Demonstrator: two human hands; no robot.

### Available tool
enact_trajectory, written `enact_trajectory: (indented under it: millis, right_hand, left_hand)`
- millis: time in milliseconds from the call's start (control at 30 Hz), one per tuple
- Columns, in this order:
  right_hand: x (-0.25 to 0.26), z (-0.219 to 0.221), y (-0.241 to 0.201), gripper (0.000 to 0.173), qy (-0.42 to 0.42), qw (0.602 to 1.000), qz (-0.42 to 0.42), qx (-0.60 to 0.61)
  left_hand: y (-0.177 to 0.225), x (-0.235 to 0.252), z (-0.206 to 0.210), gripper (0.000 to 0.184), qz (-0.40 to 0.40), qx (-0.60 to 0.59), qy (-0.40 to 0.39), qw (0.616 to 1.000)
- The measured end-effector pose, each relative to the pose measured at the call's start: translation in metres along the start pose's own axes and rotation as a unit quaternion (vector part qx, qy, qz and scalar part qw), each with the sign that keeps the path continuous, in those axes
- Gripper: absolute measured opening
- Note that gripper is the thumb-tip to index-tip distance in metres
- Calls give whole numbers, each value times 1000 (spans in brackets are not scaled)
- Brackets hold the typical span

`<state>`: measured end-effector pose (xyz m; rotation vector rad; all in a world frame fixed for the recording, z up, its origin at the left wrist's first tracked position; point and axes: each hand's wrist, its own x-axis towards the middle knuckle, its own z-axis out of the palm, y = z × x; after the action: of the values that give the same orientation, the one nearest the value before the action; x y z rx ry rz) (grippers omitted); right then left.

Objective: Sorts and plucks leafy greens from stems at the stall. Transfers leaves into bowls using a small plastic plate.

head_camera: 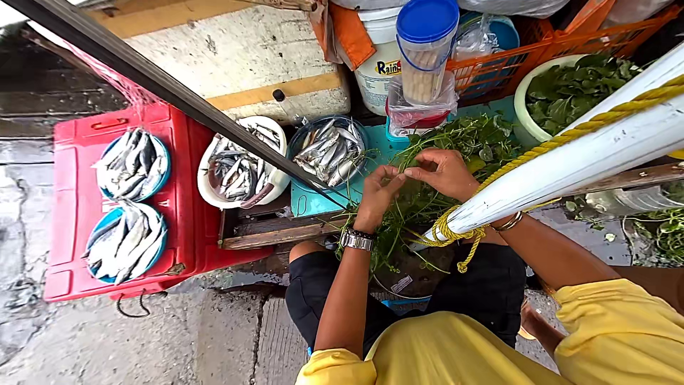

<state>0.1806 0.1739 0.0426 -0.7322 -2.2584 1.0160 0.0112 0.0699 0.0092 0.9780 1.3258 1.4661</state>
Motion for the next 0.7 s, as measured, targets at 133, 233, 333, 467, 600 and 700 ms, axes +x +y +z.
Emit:
enact_trajectory:
  millis: [133,233,333,467,600,700]
  right_hand:
    - [-1,-6,-33,18,-9,997,71,3]
    - [-3,-1,-19,13,1,1000,6,-30]
    - [-3,5,-10,13,36,995,-61,-63]
    - [1,-4,-56,24,-22,994,68,-77]
    - [1,-6,-60,17,-51,990,46,-125]
    - [3,-10,-68,19,-92,980,65,-163]
  left_hand:
    - [3,1,2,7,7,21,9,1000]
    - [6,3,7,9,-14,20,25,999]
    - [7,4,11,9,-14,17,22,1000]
    - [12,3,14,8,-22,12,27,999]
    - [15,4,15,9,-22,26,28,999]
    - [16,4,15,12,-15,69,19,997]
